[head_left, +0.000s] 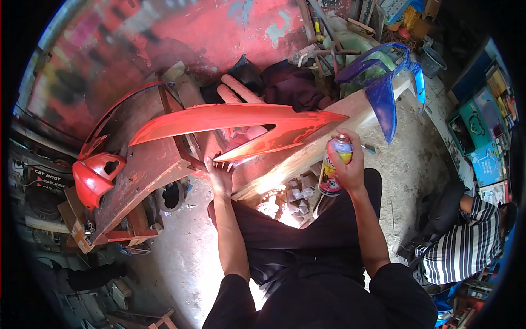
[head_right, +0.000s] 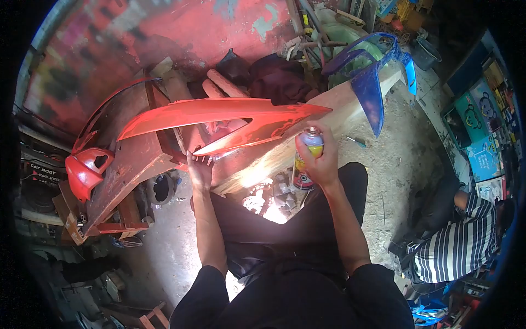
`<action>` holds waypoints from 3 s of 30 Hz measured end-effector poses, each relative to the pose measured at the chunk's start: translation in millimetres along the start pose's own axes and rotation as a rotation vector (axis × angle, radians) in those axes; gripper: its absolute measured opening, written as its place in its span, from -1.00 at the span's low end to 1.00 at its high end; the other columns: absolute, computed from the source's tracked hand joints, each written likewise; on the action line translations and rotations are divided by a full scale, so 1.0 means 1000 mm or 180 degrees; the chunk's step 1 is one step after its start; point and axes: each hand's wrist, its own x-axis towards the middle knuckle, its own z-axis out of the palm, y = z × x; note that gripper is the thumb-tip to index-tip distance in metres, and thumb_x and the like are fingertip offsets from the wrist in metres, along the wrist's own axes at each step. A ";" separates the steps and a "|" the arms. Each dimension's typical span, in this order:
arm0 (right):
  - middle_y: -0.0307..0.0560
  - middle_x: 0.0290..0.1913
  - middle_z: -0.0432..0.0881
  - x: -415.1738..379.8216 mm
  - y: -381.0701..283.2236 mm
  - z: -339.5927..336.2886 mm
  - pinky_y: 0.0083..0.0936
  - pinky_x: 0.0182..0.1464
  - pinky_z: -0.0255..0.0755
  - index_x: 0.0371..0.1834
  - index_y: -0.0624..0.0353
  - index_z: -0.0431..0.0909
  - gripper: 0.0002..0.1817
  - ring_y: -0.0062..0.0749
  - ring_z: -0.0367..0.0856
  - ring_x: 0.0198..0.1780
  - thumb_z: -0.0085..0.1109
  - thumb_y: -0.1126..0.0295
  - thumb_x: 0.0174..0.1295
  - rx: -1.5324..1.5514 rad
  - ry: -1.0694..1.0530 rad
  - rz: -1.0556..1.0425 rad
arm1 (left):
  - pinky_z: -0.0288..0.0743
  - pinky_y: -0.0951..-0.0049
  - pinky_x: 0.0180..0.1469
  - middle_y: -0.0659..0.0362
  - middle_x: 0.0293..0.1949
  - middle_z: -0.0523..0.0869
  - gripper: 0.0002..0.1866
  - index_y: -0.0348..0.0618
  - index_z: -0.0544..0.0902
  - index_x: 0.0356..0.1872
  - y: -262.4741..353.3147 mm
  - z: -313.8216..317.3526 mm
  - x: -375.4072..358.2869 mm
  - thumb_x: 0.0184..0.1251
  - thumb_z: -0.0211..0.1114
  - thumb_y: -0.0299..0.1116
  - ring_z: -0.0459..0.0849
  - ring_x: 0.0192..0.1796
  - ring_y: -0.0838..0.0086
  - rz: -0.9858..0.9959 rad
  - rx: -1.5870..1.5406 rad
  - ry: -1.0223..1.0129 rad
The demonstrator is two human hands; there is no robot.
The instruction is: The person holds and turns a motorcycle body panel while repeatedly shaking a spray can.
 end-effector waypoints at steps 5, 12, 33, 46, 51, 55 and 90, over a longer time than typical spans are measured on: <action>-0.10 -0.12 0.56 -0.001 0.005 -0.006 -0.54 -0.06 0.46 0.17 0.19 0.40 -0.51 -0.49 0.57 -0.12 0.33 0.47 0.17 0.0237 -0.0160 0.0204 | 0.40 0.24 0.00 0.21 0.04 0.49 -0.37 -0.07 0.43 0.12 0.001 0.003 -0.002 0.34 0.12 0.27 0.49 0.03 0.38 0.0034 0.0013 -0.0019; -0.06 -0.06 0.53 0.000 0.014 -0.028 -0.52 -0.03 0.47 0.19 0.17 0.35 -0.48 -0.46 0.57 -0.07 0.34 0.46 0.17 0.0073 -0.0216 0.0206 | 0.41 0.25 0.02 0.21 0.02 0.50 -0.37 -0.05 0.44 0.12 0.001 0.005 -0.003 0.32 0.13 0.27 0.49 0.03 0.38 0.0049 -0.0071 0.0019; -0.02 -0.07 0.55 0.003 0.039 -0.026 -0.52 -0.04 0.48 0.26 0.12 0.33 -0.44 -0.45 0.57 -0.10 0.33 0.37 0.22 0.0035 -0.0013 0.0645 | 0.31 0.23 0.14 0.20 -0.08 0.55 -0.42 -0.07 0.49 0.08 0.015 0.004 0.001 0.37 0.10 0.23 0.52 0.00 0.36 0.0349 0.0182 0.0308; -0.04 -0.12 0.58 -0.001 0.053 -0.042 -0.50 -0.07 0.50 0.21 0.11 0.37 -0.47 -0.44 0.60 -0.12 0.37 0.35 0.19 -0.0113 0.0086 0.0864 | 0.03 -0.16 0.44 -0.03 0.40 0.21 -0.20 -0.13 0.23 0.37 0.106 0.084 0.051 0.31 0.07 0.27 0.27 0.39 -0.07 0.0142 -0.0955 0.0572; -0.09 -0.15 0.58 -0.001 0.053 -0.042 -0.52 -0.10 0.50 0.18 0.15 0.38 -0.48 -0.48 0.60 -0.14 0.38 0.36 0.19 -0.0177 -0.0041 0.1036 | 0.09 -0.16 0.43 0.07 0.31 0.39 -0.17 -0.09 0.40 0.30 0.100 0.095 0.065 0.19 0.14 0.36 0.30 0.38 0.09 0.0840 -0.1108 -0.0170; -0.11 -0.18 0.58 0.001 0.060 -0.038 -0.54 -0.12 0.51 0.17 0.17 0.39 -0.48 -0.51 0.60 -0.17 0.39 0.35 0.18 -0.0380 -0.0094 0.0866 | 0.10 -0.14 0.43 0.05 0.29 0.42 -0.22 -0.11 0.43 0.27 0.103 0.099 0.072 0.22 0.19 0.30 0.34 0.35 0.11 0.0988 -0.1129 -0.0076; -0.05 -0.18 0.61 0.010 0.046 -0.053 -0.50 -0.11 0.49 0.06 0.17 0.48 -0.57 -0.45 0.61 -0.16 0.38 0.30 0.17 -0.0620 0.0143 0.0793 | 0.20 -0.35 0.36 -0.03 0.33 0.39 -0.05 -0.13 0.26 0.41 0.140 0.130 0.020 0.10 0.24 0.32 0.33 0.39 -0.01 0.1507 -0.1313 -0.0973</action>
